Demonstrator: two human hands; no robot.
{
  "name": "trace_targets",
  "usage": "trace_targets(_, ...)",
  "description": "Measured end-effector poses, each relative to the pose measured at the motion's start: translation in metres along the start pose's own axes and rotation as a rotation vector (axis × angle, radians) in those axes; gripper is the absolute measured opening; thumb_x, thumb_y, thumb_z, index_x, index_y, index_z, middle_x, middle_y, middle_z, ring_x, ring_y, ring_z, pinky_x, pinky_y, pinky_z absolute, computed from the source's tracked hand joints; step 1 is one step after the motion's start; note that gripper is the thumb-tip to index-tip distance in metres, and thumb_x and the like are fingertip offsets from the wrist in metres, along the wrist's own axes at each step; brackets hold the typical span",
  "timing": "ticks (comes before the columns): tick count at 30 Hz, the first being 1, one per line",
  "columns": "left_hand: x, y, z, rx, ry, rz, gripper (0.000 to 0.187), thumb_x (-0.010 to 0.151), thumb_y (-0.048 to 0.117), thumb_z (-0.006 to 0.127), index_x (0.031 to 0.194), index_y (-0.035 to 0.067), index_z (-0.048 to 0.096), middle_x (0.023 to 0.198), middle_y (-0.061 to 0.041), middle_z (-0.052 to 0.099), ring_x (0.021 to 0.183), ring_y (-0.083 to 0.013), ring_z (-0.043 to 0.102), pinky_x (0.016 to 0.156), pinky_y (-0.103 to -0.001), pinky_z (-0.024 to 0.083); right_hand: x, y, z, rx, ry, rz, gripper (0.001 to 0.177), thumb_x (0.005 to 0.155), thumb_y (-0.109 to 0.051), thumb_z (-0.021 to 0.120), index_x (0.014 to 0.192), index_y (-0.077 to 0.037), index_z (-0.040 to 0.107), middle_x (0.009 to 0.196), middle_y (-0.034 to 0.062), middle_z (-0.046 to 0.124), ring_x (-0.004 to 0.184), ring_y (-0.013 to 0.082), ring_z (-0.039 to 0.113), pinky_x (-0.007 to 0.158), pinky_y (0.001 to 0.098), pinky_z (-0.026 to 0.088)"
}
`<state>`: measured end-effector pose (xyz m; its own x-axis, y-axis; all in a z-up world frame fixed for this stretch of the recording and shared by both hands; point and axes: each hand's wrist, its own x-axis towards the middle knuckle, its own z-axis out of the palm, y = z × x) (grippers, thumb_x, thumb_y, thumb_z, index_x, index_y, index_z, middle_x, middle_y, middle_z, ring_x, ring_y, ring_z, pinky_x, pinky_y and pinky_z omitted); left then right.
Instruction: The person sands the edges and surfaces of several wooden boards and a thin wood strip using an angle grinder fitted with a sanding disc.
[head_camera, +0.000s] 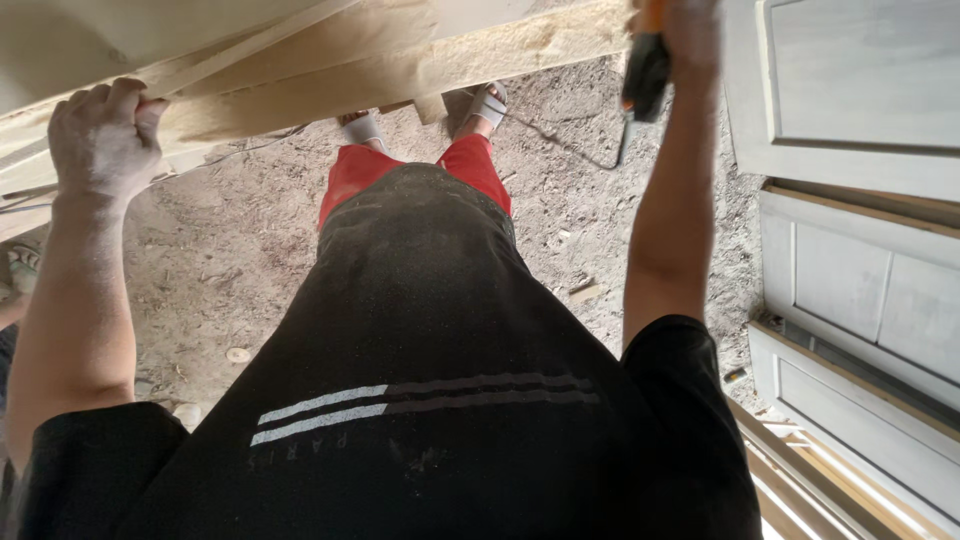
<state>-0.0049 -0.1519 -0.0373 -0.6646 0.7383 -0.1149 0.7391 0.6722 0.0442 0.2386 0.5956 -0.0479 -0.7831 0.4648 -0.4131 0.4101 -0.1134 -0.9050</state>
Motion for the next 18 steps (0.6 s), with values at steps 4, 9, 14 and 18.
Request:
trace_targets(4,0.006,0.019,-0.030,-0.127,0.011,-0.020,0.025,0.124,0.025,0.056,0.110,0.008,0.068,0.091,-0.007,0.072,0.078,-0.0183,0.068,0.081,-0.037,0.060,0.012,-0.033,-0.038,0.210,0.052,-0.061,0.036,0.112,-0.036,0.057,0.116,0.000,0.058,0.091,0.0165,0.069,0.073,0.0250,0.073,0.062,0.0357,0.063)
trace_targets(9,0.022,0.037,-0.060,-0.198,-0.422,-0.226,0.040,0.121,0.034,0.050,0.108,-0.001,0.064,0.079,-0.013,0.066,0.053,-0.0199,0.056,0.047,-0.038,0.051,0.004,-0.052,-0.008,-0.061,0.002,-0.132,0.050,0.115,-0.048,0.052,0.115,0.001,0.062,0.088,0.0157,0.070,0.074,0.0229,0.075,0.064,0.0347,0.066)
trace_targets(14,0.046,0.042,-0.081,-0.280,-0.616,-0.278,0.042,0.119,0.043,0.042,0.120,0.005,0.060,0.072,-0.014,0.062,0.045,-0.0184,0.047,0.042,-0.037,0.047,0.001,-0.034,0.078,-0.116,-0.125,-0.188,0.052,0.113,-0.049,0.057,0.120,0.002,0.061,0.088,0.0126,0.066,0.073,0.0212,0.073,0.059,0.0306,0.065)
trace_targets(18,0.055,0.038,-0.086,-0.283,-0.690,-0.265,0.045,0.116,0.047,0.041,0.120,0.007,0.061,0.073,-0.014,0.064,0.050,-0.0178,0.050,0.052,-0.039,0.053,-0.017,-0.014,0.167,-1.176,-0.061,-1.154,0.042,0.107,-0.022,0.069,0.141,-0.002,0.053,0.099,0.0045,0.064,0.074,0.0157,0.064,0.049,0.0213,0.053)
